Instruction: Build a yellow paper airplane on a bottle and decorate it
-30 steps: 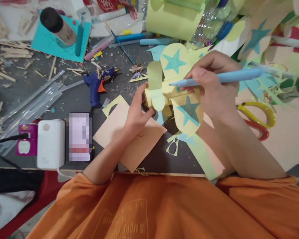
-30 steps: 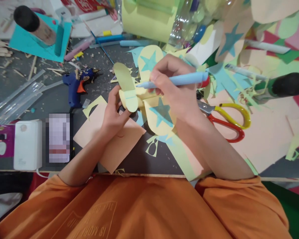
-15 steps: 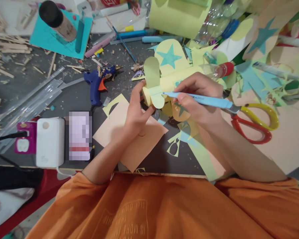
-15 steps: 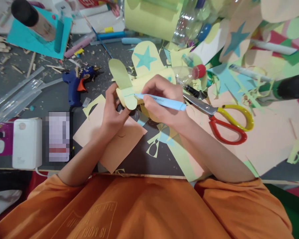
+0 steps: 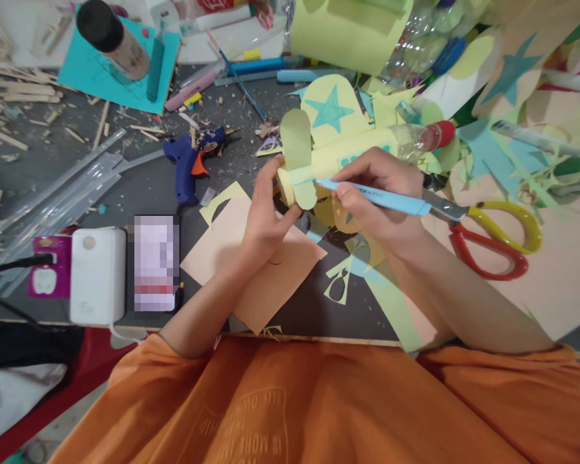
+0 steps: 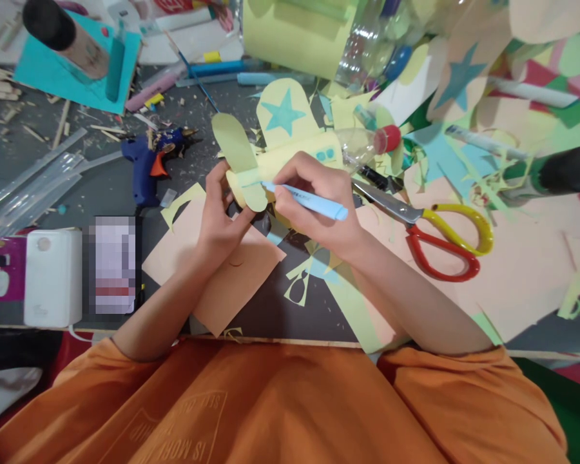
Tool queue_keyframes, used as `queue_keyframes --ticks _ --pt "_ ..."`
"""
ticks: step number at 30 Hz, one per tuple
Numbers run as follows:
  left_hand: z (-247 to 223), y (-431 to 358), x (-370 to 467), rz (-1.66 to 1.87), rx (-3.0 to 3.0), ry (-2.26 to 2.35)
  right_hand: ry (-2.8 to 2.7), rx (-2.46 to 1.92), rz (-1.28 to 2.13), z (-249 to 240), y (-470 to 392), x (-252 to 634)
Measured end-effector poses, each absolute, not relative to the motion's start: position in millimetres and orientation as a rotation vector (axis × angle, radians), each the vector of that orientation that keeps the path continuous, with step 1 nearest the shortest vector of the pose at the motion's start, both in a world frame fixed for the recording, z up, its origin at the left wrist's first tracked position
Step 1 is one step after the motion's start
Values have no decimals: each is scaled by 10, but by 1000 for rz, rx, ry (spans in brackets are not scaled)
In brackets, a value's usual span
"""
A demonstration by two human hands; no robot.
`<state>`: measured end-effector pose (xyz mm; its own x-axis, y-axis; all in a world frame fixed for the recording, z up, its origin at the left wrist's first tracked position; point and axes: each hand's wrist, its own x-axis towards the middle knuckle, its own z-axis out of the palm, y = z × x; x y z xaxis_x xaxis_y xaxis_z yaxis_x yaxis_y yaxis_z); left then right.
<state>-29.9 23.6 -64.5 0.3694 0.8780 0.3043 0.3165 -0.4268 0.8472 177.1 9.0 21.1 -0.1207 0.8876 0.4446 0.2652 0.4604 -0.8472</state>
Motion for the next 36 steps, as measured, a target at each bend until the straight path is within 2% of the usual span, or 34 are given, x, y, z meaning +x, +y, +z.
queue_keyframes --ticks 36 --pt "-672 262 -321 1035 1973 1044 -2019 -919 283 168 42 1702"
